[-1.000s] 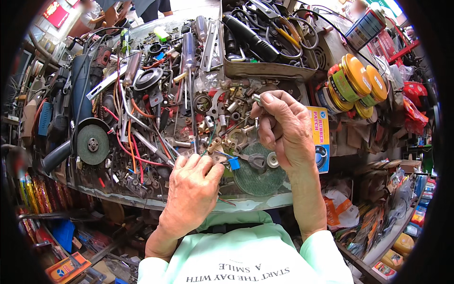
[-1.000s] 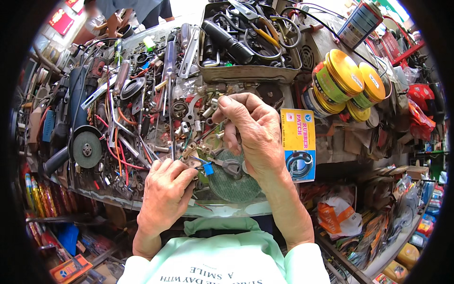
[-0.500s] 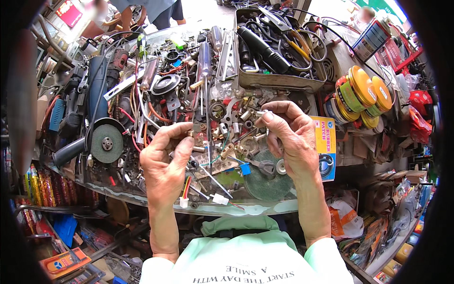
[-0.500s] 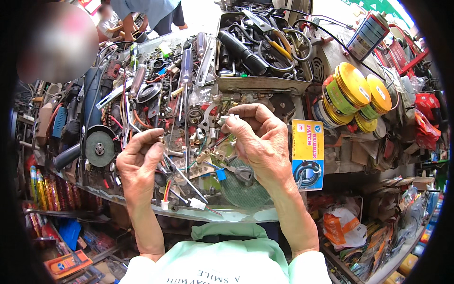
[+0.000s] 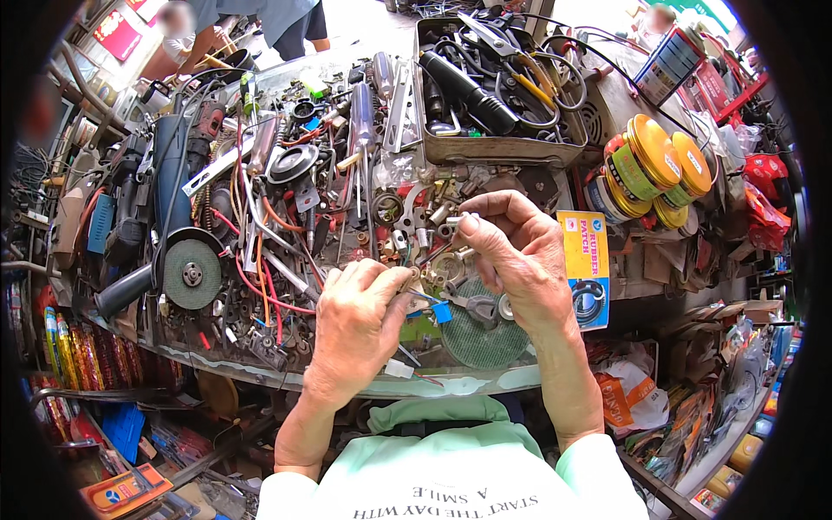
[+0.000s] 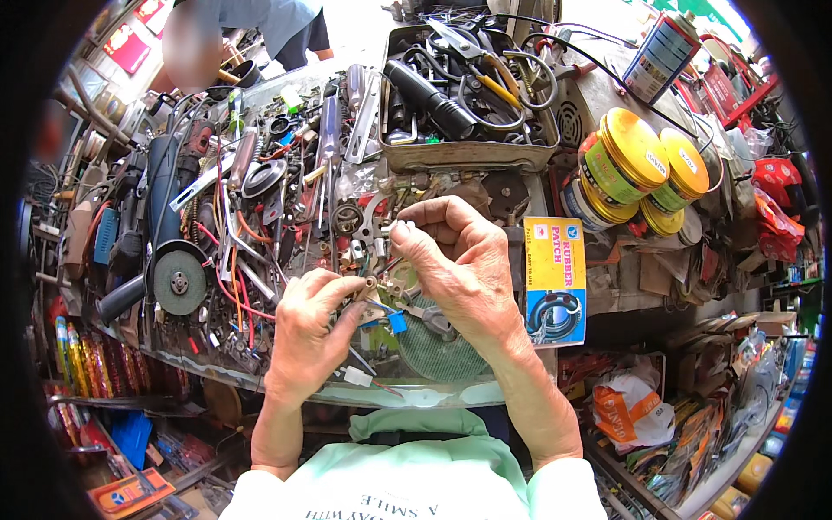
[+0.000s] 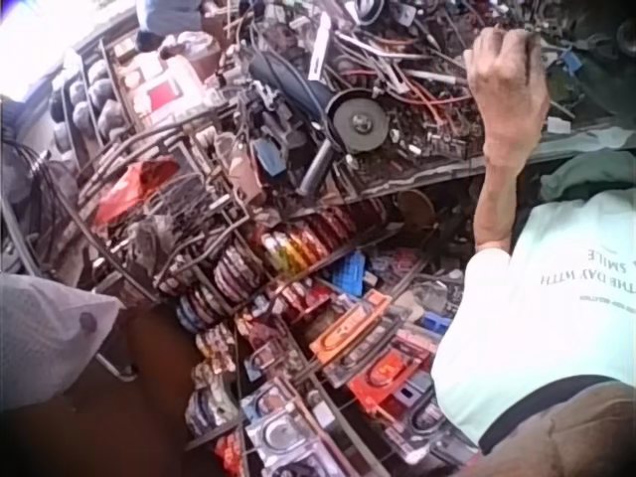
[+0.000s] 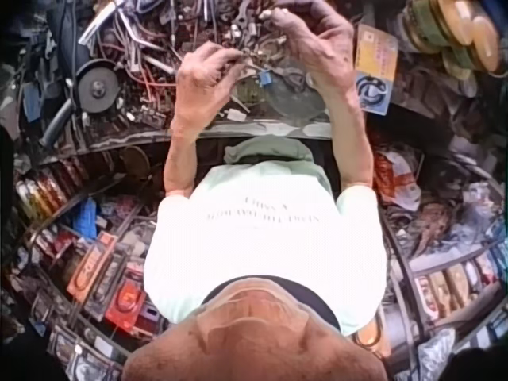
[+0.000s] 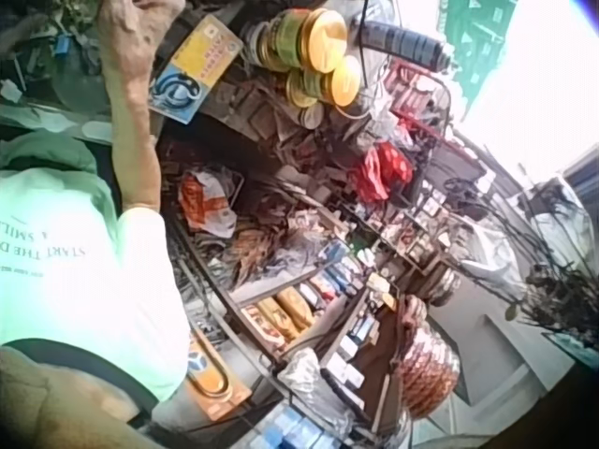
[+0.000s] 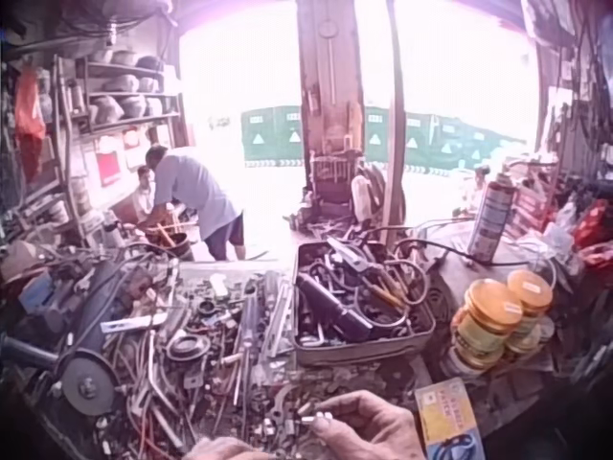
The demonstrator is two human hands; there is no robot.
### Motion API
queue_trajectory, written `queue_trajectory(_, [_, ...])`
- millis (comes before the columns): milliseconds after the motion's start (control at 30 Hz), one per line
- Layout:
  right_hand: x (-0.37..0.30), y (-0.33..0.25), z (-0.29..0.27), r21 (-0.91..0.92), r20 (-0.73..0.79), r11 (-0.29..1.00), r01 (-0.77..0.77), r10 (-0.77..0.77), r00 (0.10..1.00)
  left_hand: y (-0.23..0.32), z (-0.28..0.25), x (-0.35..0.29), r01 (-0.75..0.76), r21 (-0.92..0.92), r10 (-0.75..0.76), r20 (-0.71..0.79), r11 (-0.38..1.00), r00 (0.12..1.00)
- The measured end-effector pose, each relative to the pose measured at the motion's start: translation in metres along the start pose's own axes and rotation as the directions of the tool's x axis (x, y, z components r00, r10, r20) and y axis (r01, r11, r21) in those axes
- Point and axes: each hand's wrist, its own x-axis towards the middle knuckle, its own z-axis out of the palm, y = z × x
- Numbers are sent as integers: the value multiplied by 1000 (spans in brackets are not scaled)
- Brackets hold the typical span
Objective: The person assembles small mechanical components on a cluttered workbench. They pick up a cylindrical metal part, attach a smaller piece, and repeatedly inspect the assembly by turning it over in their hands. The person occasionally reaches for other small parts from the table but primarily focuses on the single assembly.
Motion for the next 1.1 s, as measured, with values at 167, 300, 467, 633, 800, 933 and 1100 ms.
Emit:
queue_trajectory(167, [-1,-2,1,-15,-7,1000,-6,6,1000,-7,10,-4,-35,57,40,-102,998,994])
queue_trajectory(300, [-2,-2,3,-18,-14,1000,7,-7,1000,-15,-1,8,125,22,-111,-321,992,941])
queue_trajectory(467, [-4,-1,6,-11,-40,999,39,-40,998,-31,-5,29,99,106,-75,-212,989,974])
queue_trajectory(633, [-2,-2,3,19,-84,993,114,-112,990,-17,-1,41,-5,169,22,-99,986,995])
queue_trajectory(800, [0,-5,-1,53,-146,992,113,-104,984,-17,4,46,-78,231,80,-1,970,997])
queue_trajectory(933, [1,-4,-4,96,-129,990,100,-87,988,-29,7,43,-73,90,72,6,993,997])
queue_trajectory(1100, [0,-4,-3,68,-125,993,100,-91,988,-31,13,43,-41,17,41,-50,999,998])
